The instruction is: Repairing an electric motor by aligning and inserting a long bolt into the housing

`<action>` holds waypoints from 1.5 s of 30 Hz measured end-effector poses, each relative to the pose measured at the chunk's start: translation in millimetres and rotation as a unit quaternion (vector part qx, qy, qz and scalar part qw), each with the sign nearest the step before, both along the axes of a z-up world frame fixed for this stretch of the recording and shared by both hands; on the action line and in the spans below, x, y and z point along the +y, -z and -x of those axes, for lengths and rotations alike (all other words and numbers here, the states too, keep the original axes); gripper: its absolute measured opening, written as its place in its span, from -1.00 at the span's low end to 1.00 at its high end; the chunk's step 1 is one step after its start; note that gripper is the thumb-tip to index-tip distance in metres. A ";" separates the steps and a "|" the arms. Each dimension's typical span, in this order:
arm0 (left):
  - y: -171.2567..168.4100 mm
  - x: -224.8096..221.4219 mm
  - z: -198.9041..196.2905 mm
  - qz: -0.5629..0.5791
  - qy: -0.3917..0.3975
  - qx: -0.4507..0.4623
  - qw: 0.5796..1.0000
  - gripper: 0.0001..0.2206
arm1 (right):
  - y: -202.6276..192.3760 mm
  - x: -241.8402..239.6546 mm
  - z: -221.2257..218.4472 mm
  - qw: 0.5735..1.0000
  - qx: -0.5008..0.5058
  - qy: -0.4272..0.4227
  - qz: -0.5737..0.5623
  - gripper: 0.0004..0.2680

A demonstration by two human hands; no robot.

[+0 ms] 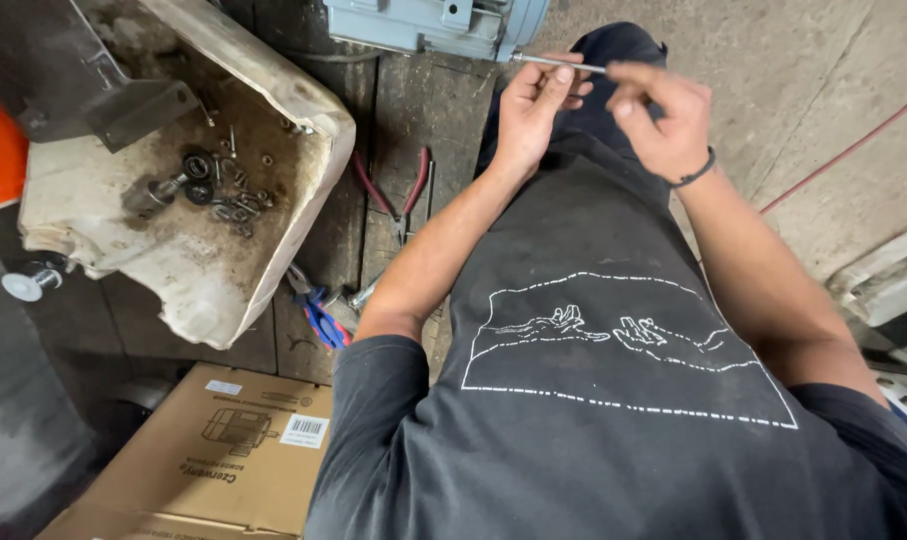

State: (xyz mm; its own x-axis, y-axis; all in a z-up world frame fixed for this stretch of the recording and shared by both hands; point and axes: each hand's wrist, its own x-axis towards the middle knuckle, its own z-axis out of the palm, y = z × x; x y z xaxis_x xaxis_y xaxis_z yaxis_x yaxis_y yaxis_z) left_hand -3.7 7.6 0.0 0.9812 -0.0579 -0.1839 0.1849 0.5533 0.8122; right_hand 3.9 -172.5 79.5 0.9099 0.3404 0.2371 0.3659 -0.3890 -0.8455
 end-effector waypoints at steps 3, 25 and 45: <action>10.9 -6.6 0.4 -0.004 -0.017 0.039 0.999 -0.74 | 17.8 -3.1 -10.1 1.000 -0.010 0.002 0.027 -0.55; 4.7 -6.2 -6.5 0.006 -0.022 0.032 0.999 -0.71 | 14.6 2.6 12.6 0.988 0.120 0.086 -0.041 -0.38; -2.4 1.6 -3.6 0.089 0.076 -0.019 0.993 -0.62 | 19.8 16.5 1.9 0.816 0.512 0.154 -0.217 -0.63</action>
